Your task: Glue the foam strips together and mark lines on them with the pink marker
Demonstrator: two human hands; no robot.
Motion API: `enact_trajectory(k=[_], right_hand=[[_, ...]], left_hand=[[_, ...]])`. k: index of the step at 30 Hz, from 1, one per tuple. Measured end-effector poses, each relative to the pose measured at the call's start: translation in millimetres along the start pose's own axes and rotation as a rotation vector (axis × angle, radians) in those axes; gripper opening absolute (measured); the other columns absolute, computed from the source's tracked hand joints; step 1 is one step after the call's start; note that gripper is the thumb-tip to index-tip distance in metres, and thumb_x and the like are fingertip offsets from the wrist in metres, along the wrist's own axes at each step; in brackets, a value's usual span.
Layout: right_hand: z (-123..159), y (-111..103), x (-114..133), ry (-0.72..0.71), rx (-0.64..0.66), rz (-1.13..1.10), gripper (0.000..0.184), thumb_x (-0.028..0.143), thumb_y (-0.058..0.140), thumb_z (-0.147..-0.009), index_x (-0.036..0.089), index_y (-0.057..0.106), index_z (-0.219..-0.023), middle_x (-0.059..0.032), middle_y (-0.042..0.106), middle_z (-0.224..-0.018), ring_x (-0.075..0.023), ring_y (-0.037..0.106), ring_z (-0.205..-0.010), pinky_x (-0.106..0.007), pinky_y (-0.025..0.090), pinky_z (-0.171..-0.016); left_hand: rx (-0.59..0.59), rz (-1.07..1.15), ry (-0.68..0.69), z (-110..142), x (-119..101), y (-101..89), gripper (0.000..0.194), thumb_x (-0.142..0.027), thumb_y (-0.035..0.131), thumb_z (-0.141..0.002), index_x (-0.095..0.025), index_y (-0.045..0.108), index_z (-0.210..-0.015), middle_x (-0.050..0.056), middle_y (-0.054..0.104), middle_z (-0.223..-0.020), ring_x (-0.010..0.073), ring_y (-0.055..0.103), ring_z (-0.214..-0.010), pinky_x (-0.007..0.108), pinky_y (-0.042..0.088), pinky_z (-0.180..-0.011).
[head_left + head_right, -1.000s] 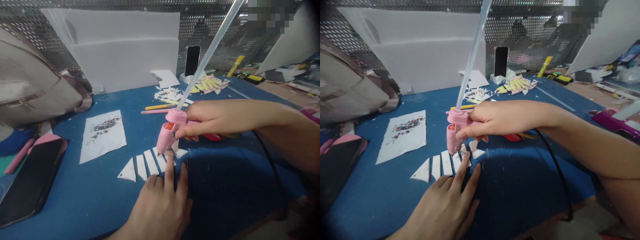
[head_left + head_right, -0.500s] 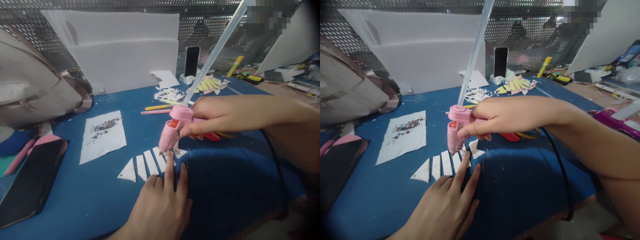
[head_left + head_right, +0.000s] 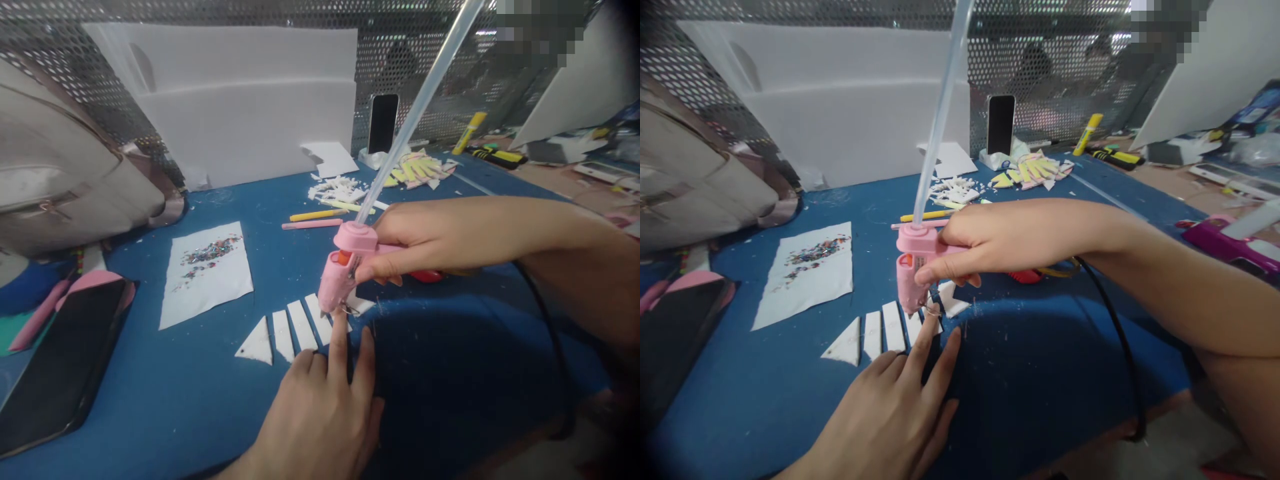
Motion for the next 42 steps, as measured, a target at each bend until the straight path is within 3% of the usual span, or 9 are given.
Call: enact_trajectory(k=[7, 14, 26, 29, 34, 42], right_hand=[[-5, 2, 14, -0.020, -0.017, 0.027, 0.044, 0.051, 0.044, -0.098, 0.016, 0.067, -0.084, -0.0016, 0.065, -0.076, -0.0117, 0.055, -0.063, -0.026, 0.035, -0.059], [-7, 0, 3, 0.008, -0.045, 0.029, 0.044, 0.051, 0.046, -0.097, 0.016, 0.063, -0.077, 0.0020, 0.058, -0.060, -0.0104, 0.049, -0.052, -0.027, 0.033, -0.058], [-7, 3, 7, -0.072, 0.034, -0.032, 0.039, 0.046, 0.048, -0.097, 0.016, 0.063, -0.078, 0.0015, 0.059, -0.061, -0.0109, 0.050, -0.052, -0.026, 0.034, -0.057], [-8, 1, 6, -0.062, -0.005, -0.034, 0.039, 0.047, 0.048, -0.097, 0.016, 0.063, -0.080, 0.0006, 0.061, -0.066, -0.0103, 0.049, -0.052, -0.026, 0.033, -0.056], [-7, -3, 6, -0.136, -0.031, -0.042, 0.037, 0.046, 0.047, -0.098, 0.016, 0.064, -0.083, 0.0015, 0.059, -0.059, -0.0123, 0.051, -0.055, -0.026, 0.033, -0.057], [-5, 1, 9, -0.074, -0.004, -0.055, 0.037, 0.046, 0.049, -0.096, 0.016, 0.065, -0.080, 0.0013, 0.059, -0.062, -0.0108, 0.049, -0.051, -0.026, 0.032, -0.056]], left_hand=[[0.008, -0.002, 0.002, 0, -1, 0.3, 0.062, -0.036, 0.051, -0.091, -0.006, 0.042, -0.145, 0.038, 0.046, -0.139, 0.0246, 0.071, -0.072, 0.036, 0.058, -0.060], [0.029, -0.007, -0.007, -1, -1, 0.9, 0.062, -0.035, 0.051, -0.091, -0.007, 0.041, -0.145, 0.038, 0.039, -0.144, 0.0219, 0.069, -0.066, 0.037, 0.058, -0.059], [0.023, -0.007, 0.003, 0, -2, 1.0, 0.062, -0.034, 0.050, -0.091, -0.005, 0.041, -0.145, 0.039, 0.043, -0.141, 0.0226, 0.070, -0.068, 0.037, 0.059, -0.061], [0.021, -0.007, 0.006, 0, -2, 0.0, 0.061, -0.035, 0.050, -0.092, -0.005, 0.042, -0.145, 0.039, 0.042, -0.141, 0.0230, 0.070, -0.069, 0.037, 0.059, -0.061], [0.031, -0.004, 0.001, -1, -2, 2.7, 0.063, -0.036, 0.052, -0.091, -0.006, 0.042, -0.145, 0.039, 0.040, -0.143, 0.0230, 0.070, -0.067, 0.038, 0.059, -0.060], [0.025, 0.003, 0.008, 0, -2, 1.5, 0.062, -0.034, 0.051, -0.091, -0.005, 0.041, -0.145, 0.040, 0.040, -0.142, 0.0239, 0.071, -0.070, 0.037, 0.059, -0.061]])
Point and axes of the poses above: each hand's wrist, its own z-axis away from the middle knuckle, its own y-axis out of the palm, x = y × z, the point moved 10 cm from there along -z, towards the middle knuckle
